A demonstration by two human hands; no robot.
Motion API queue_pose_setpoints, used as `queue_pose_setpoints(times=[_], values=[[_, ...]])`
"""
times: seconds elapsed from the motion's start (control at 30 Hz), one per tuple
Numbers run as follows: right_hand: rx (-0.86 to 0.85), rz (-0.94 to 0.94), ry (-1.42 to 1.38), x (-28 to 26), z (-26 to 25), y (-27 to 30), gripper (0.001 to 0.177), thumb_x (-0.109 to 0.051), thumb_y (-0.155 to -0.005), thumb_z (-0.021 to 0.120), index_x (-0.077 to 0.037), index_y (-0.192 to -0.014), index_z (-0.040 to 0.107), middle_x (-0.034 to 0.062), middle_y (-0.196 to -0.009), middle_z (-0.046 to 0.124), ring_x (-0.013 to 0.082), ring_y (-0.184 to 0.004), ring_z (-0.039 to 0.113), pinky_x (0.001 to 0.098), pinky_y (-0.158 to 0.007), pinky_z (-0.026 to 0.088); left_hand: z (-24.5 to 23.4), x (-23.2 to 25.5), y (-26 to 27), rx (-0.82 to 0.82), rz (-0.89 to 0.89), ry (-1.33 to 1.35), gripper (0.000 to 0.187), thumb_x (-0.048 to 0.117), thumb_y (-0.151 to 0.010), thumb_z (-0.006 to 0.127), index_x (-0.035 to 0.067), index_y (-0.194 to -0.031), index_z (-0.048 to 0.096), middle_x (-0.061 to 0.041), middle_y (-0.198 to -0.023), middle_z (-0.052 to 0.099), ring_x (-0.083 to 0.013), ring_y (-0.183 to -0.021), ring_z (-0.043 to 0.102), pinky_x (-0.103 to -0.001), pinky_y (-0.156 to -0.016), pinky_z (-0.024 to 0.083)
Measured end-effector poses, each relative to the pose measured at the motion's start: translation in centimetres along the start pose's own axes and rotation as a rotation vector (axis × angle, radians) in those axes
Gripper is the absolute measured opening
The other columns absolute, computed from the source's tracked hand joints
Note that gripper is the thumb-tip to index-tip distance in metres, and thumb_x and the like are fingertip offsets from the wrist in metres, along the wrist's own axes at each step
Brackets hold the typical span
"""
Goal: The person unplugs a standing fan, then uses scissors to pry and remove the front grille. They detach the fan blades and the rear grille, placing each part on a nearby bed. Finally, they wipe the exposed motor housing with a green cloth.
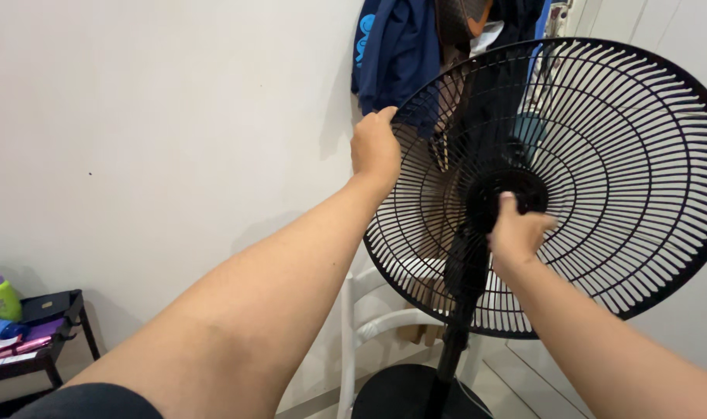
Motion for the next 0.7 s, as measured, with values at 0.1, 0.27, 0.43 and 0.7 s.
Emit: queue_pose_setpoints(times=[0.1,0.27,0.43,0.7], values=[[-0.233,0.638,-0.549,3.0,3.7,-2.0,0.069,-0.058,-0.097,0.057,-0.007,-0.139,0.038,0.0173,-0.13,0.052,0.04,-0.116,0.058,0.0519,-0.093,0.055,-0.1,0.2,0.2,0.019,0.009,0.002,0.039,0.001,-0.093,0.049,0.014,-0.122,0.072,-0.016,-0.104,0.07,-0.0369,-0.101,0.066,-0.046,-0.089,0.053],[-0.355,0.807,-0.795,3.3,5.4,-6.2,0.053,-0.046,-0.101,0.053,-0.009,-0.139,0.055,0.0186,-0.132,0.059,0.0399,-0.123,0.058,0.0551,-0.094,0.058,-0.2,0.3,0.5,0.022,0.007,0.014,0.038,0.002,-0.094,0.049,0.013,-0.122,0.072,-0.016,-0.102,0.069,-0.0368,-0.099,0.066,-0.046,-0.088,0.053],[-0.258,0.762,-0.613,3.3,4.4,-7.1,0.048,-0.032,-0.098,0.069,-0.012,-0.139,0.053,0.0148,-0.135,0.052,0.0383,-0.122,0.059,0.0487,-0.092,0.06,-0.6,0.4,0.7,0.016,0.008,0.004,0.037,0.003,-0.095,0.049,0.014,-0.122,0.072,-0.016,-0.102,0.069,-0.0372,-0.098,0.066,-0.046,-0.087,0.053],[-0.059,-0.236,0.549,-4.8,0.8,-1.1,0.081,-0.021,-0.082,0.087,-0.004,-0.138,0.032,0.0263,-0.131,0.05,0.0447,-0.108,0.062,0.0508,-0.088,0.054,0.4,0.3,0.0,0.014,0.024,-0.015,0.036,0.005,-0.096,0.049,0.014,-0.123,0.072,-0.017,-0.101,0.068,-0.0375,-0.098,0.066,-0.047,-0.086,0.053]])
Point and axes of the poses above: each hand's wrist, its own y-axis away from the middle knuckle, its own z-axis out of the palm, x = y × z, the point moved 8 cm from there along -y, towards the middle knuckle
